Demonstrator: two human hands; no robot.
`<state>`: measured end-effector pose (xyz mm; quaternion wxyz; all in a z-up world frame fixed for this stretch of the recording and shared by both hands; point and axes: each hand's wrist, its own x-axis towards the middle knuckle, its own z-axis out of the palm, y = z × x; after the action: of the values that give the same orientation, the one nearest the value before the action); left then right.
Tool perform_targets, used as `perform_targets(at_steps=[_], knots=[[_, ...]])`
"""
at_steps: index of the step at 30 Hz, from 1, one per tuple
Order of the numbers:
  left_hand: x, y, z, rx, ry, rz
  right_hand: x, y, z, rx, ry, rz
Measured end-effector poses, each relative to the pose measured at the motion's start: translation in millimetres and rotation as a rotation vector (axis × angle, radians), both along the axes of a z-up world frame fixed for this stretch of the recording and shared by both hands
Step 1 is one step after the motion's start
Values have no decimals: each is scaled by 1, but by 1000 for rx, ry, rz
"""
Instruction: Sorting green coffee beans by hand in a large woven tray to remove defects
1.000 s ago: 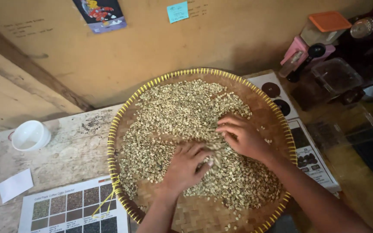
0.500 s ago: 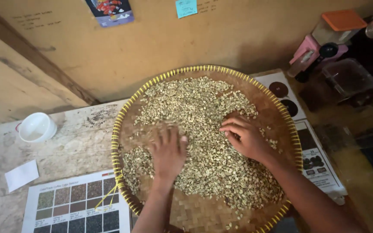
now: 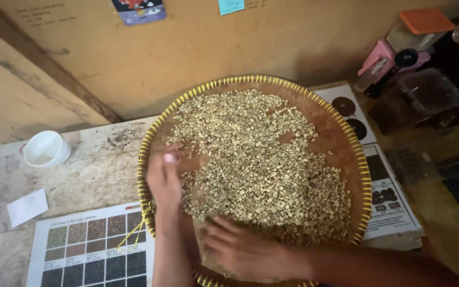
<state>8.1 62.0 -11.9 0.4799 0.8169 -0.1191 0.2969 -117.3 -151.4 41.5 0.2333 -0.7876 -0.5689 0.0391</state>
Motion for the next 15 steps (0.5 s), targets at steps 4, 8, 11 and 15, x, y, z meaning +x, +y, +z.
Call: perform_targets(at_steps=[4,8,11,15], knots=[[-2,22,7,-187,-161,302,2,62,-37,-67,-108,-60],[-7,30,8,-365,-239,449,41,121,-36,-411,37,-191],[-12,27,24,-329,-257,554,68,146,-58,-426,-152,-322],[-8,28,17,-345,-295,534,112,152,-56,-581,-239,-497]])
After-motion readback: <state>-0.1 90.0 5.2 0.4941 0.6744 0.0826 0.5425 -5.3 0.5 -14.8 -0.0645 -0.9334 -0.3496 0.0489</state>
